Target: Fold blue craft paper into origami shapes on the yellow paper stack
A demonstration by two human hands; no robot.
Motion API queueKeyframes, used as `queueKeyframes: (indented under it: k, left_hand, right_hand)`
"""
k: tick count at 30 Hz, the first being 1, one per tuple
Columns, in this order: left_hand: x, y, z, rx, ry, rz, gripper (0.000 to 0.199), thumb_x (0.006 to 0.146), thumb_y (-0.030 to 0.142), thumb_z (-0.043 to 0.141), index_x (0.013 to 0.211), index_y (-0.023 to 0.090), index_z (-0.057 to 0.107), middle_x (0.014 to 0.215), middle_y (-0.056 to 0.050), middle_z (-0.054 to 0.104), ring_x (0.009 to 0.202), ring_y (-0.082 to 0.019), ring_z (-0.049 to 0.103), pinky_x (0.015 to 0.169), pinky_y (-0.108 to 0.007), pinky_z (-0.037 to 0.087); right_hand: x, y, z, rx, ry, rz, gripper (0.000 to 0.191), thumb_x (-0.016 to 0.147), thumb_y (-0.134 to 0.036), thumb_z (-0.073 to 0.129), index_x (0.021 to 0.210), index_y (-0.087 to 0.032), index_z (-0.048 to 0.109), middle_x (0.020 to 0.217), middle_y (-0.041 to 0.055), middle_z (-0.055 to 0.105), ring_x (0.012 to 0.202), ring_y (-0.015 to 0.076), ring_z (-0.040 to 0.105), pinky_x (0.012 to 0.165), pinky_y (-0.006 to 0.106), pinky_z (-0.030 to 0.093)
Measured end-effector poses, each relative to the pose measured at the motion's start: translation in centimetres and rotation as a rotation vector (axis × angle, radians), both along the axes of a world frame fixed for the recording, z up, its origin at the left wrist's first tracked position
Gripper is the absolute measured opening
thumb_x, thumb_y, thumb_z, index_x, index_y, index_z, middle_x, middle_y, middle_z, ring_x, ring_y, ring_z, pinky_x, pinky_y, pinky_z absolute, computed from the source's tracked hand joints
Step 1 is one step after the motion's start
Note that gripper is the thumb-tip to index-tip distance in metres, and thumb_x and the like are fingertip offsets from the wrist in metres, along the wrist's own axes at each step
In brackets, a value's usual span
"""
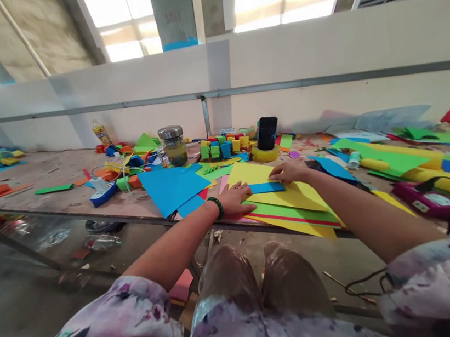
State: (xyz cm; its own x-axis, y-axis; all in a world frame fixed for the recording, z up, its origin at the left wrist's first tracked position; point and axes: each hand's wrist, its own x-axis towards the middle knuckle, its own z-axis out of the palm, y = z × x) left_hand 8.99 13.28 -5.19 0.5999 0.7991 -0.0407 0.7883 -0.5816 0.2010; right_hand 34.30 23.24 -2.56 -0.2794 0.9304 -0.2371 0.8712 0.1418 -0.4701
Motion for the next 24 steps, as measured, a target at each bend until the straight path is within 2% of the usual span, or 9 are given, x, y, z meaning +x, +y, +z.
queueKeyframes:
  k: [2, 4, 7, 10, 13, 15, 17, 20, 24]
  left_hand:
    - [0.1, 0.4, 0.3, 0.023, 0.010, 0.002, 0.048, 0.087, 0.058, 0.049, 0.123, 0.025, 0.050, 0.153, -0.008, 0.037, 0.146, -0.030, 0.022, 0.113, -0.059, 0.023]
    - [0.6, 0.8, 0.9, 0.065, 0.024, 0.018, 0.044, 0.089, 0.057, 0.048, 0.119, 0.025, 0.054, 0.154, -0.008, 0.036, 0.146, -0.031, 0.021, 0.113, -0.061, 0.021]
    - [2.2, 0.7, 1.8, 0.158, 0.038, 0.067, 0.036, 0.092, 0.047, 0.046, 0.108, 0.018, 0.062, 0.152, -0.014, 0.037, 0.142, -0.034, 0.027, 0.112, -0.060, 0.022]
    - [5.0, -0.5, 2.3, 0.236, 0.033, 0.113, 0.037, 0.094, 0.040, 0.042, 0.102, 0.012, 0.066, 0.132, -0.021, 0.054, 0.127, -0.035, 0.045, 0.103, -0.053, 0.036]
    - [7.6, -2.7, 1.9, 0.268, 0.030, 0.095, 0.040, 0.096, 0.039, 0.036, 0.098, 0.013, 0.067, 0.105, -0.017, 0.065, 0.106, -0.032, 0.058, 0.090, -0.048, 0.044]
    - [8.5, -4.0, 1.4, 0.270, 0.038, 0.077, 0.043, 0.097, 0.041, 0.032, 0.102, 0.016, 0.066, 0.098, -0.015, 0.067, 0.097, -0.029, 0.061, 0.089, -0.049, 0.044]
    - [8.6, -5.1, 0.7, 0.260, 0.045, 0.056, 0.045, 0.098, 0.047, 0.031, 0.112, 0.019, 0.063, 0.102, -0.014, 0.067, 0.099, -0.030, 0.061, 0.096, -0.054, 0.039]
    - [8.0, -6.4, -0.6, 0.233, 0.007, 0.074, 0.058, 0.095, 0.060, 0.031, 0.130, 0.020, 0.052, 0.130, -0.017, 0.058, 0.124, -0.034, 0.050, 0.108, -0.059, 0.028]
    - [7.4, -7.4, -2.2, 0.182, -0.056, 0.127, 0.075, 0.090, 0.071, 0.028, 0.141, 0.018, 0.042, 0.153, -0.020, 0.034, 0.142, -0.037, 0.029, 0.114, -0.057, 0.021]
  right_hand:
    - [-0.2, -0.3, 0.4, -0.019, -0.062, 0.061, 0.041, 0.057, -0.051, 0.082, 0.080, -0.019, 0.072, 0.077, 0.0046, 0.069, 0.073, 0.0179, 0.063, 0.061, 0.024, 0.047]
    - [-0.3, -0.8, 0.7, -0.078, -0.126, 0.114, 0.039, 0.053, -0.052, 0.082, 0.064, -0.017, 0.069, 0.064, 0.0039, 0.064, 0.063, 0.0167, 0.059, 0.055, 0.025, 0.043]
    - [-0.4, -2.5, 0.6, -0.154, -0.160, 0.176, 0.042, 0.060, -0.053, 0.075, 0.047, -0.016, 0.059, 0.047, 0.0015, 0.052, 0.047, 0.0120, 0.047, 0.046, 0.025, 0.034]
    - [-0.7, -5.0, -0.3, -0.165, -0.116, 0.196, 0.041, 0.068, -0.049, 0.067, 0.044, -0.017, 0.055, 0.044, 0.0012, 0.050, 0.045, 0.0114, 0.044, 0.045, 0.026, 0.032]
    - [-0.4, -6.9, -0.8, -0.192, -0.042, 0.213, 0.036, 0.070, -0.044, 0.063, 0.046, -0.018, 0.055, 0.046, 0.0010, 0.053, 0.048, 0.0125, 0.048, 0.047, 0.025, 0.035]
    - [0.6, -7.1, -0.4, -0.254, -0.009, 0.237, 0.032, 0.069, -0.043, 0.062, 0.050, -0.018, 0.057, 0.049, 0.0014, 0.056, 0.049, 0.0130, 0.051, 0.048, 0.025, 0.038]
    - [1.9, -6.4, 0.6, -0.302, 0.041, 0.268, 0.028, 0.067, -0.044, 0.065, 0.060, -0.017, 0.064, 0.055, 0.0026, 0.063, 0.050, 0.0137, 0.055, 0.049, 0.025, 0.042]
    - [2.9, -4.5, 2.1, -0.180, 0.179, 0.298, 0.030, 0.062, -0.045, 0.071, 0.074, -0.017, 0.068, 0.063, 0.0033, 0.067, 0.056, 0.0144, 0.060, 0.053, 0.024, 0.045]
    - [0.9, -2.9, 1.8, -0.168, 0.188, 0.424, 0.029, 0.061, -0.043, 0.074, 0.072, -0.018, 0.066, 0.062, 0.0001, 0.065, 0.059, 0.0131, 0.059, 0.056, 0.023, 0.044]
